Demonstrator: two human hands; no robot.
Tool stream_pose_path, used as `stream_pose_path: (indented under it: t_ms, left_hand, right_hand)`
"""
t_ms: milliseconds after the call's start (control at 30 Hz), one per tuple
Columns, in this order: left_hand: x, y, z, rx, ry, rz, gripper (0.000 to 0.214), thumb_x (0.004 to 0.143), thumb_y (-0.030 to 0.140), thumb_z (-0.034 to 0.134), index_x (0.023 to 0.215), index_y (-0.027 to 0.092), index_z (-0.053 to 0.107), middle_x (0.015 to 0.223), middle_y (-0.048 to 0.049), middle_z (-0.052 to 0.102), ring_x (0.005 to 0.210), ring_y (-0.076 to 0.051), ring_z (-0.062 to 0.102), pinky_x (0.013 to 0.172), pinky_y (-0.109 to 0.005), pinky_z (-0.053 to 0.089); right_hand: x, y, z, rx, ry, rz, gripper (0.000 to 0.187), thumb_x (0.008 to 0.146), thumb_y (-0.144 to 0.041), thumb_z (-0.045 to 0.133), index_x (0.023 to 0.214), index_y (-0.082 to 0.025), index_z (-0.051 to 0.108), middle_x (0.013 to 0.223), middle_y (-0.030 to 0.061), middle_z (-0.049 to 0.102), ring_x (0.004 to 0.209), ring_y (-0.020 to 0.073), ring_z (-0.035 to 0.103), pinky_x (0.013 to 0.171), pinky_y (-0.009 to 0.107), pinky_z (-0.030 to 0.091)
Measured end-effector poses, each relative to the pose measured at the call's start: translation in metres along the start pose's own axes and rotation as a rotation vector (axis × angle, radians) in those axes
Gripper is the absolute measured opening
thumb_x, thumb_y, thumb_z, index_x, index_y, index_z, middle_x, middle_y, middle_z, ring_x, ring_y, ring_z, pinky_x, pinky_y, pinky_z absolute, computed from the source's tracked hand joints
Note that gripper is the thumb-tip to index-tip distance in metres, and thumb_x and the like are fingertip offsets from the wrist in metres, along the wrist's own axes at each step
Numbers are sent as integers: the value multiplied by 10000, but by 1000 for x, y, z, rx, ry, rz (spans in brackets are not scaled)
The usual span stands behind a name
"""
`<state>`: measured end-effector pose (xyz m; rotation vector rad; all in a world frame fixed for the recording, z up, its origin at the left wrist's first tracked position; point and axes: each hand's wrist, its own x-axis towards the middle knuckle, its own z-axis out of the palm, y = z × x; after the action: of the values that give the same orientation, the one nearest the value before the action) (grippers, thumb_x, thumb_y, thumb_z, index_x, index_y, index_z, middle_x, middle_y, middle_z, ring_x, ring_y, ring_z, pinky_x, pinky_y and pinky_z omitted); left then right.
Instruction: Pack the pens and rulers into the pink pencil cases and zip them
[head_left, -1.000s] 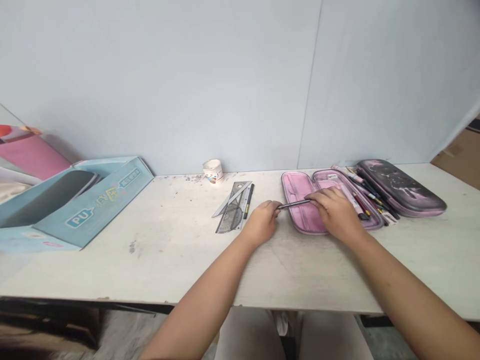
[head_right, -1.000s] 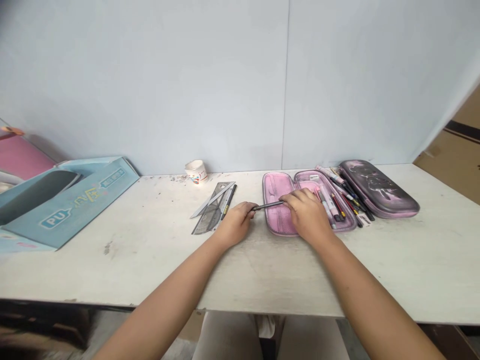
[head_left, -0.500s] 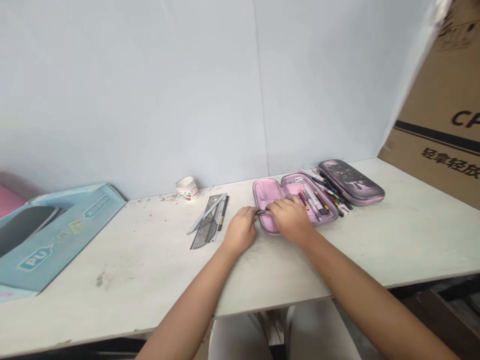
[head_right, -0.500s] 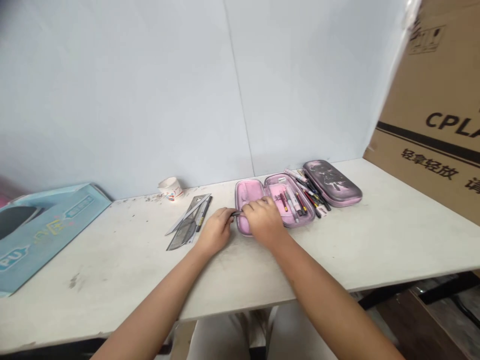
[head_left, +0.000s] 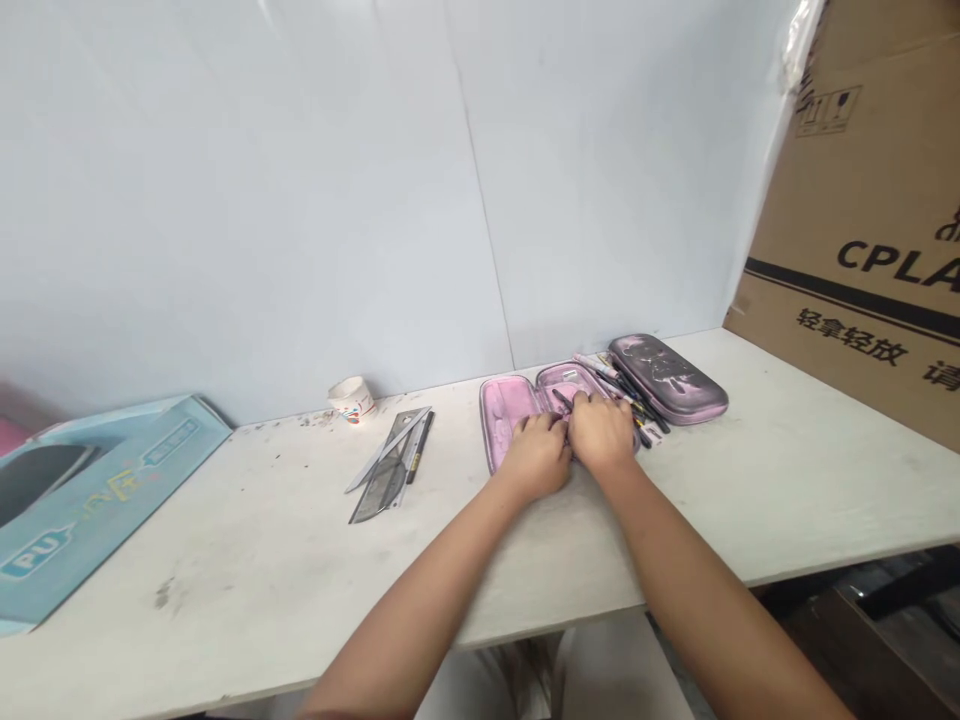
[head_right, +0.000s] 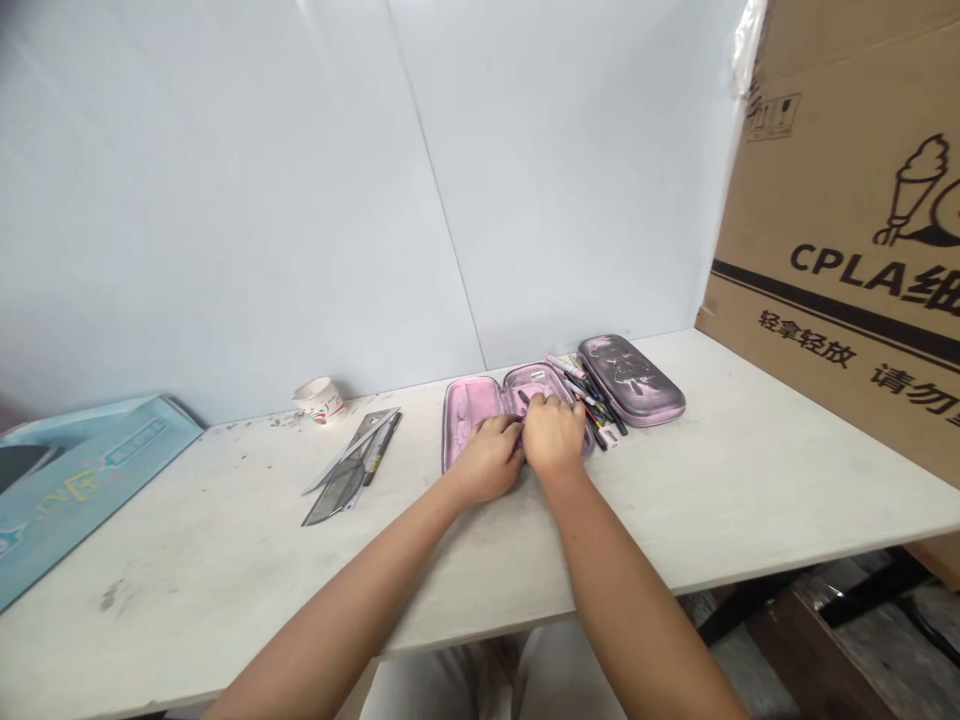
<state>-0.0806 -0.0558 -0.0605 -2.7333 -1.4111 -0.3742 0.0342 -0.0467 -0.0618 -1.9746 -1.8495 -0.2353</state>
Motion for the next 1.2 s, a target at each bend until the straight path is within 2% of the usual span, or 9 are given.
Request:
stream_pose_path:
  t_ms: [167,333,400,500,633,767,867,1033,1200]
  left_hand:
    - [-17,-21,-16,6,87,-94,307,875,304,343,1090,195,534,1105,-81,552,1050,-209,492,917,-363,356]
    - [-58,-70,-36,285,199,-398,311,864,342,358,1039,159,539,1038,-121,541,1001,-259,485,892,-413,325]
    - [-75,-89,-35,388,215,-515,333,849,343,379,1049,125,533,1040,-150,527,1027,-285,458,904,-434,298]
    - [-92,-112,-27,440,171,-652,386,824,370,401,1042,83,541,1038,-183,522,1020,-309,448,893,-448,287]
    - [-98,-126,-17,402,100,-722,417,824,403,381,995,77,577,1040,-192,535,1007,-313,450,869,-442,301]
    - [-95,-123,-18,335,95,-669,368,840,332,369,960,62,588,1037,-206,540,1008,-318,461,862,-450,318]
    - [-90,-112,-24,196,192,-579,372,877,311,300,924,68,578,986,-196,544,982,-298,483,840,-439,359]
    - [-77,-77,-28,-248,290,-316,336,912,256,218,820,160,526,851,-86,561,881,-187,520,824,-340,422]
    - [-49,-42,-25,-375,268,-172,282,912,262,250,845,162,505,886,-81,562,878,-181,526,830,-346,434]
  right_hand:
    - [-4,-2,2,-7,68,-74,291,858,-253,360,940,-114,602,935,156,629,900,279,557,799,403,271]
    - [-7,-2,3,-22,92,-197,319,872,-289,338,950,-143,610,948,133,618,918,267,531,786,388,279]
    - [-9,-4,4,-22,117,-237,315,876,-292,335,947,-157,612,948,120,615,925,259,521,786,378,281]
    - [-13,-9,7,-16,143,-282,301,876,-291,345,946,-171,613,943,103,611,928,246,511,794,364,283]
    - [-21,-17,10,-9,124,-345,285,872,-289,361,914,-178,620,929,92,607,922,235,500,804,353,285]
    - [-25,-24,11,39,111,-377,271,867,-284,372,887,-180,621,906,81,603,924,226,489,842,352,273]
    - [-25,-29,11,122,107,-373,269,866,-297,376,881,-177,617,906,82,601,928,223,487,848,340,280]
    - [-23,-42,10,337,111,-372,324,889,-356,335,875,-167,598,915,82,605,929,209,498,831,309,312]
    - [-16,-47,4,511,101,-348,351,911,-345,280,868,-156,573,880,77,616,886,182,521,801,275,339]
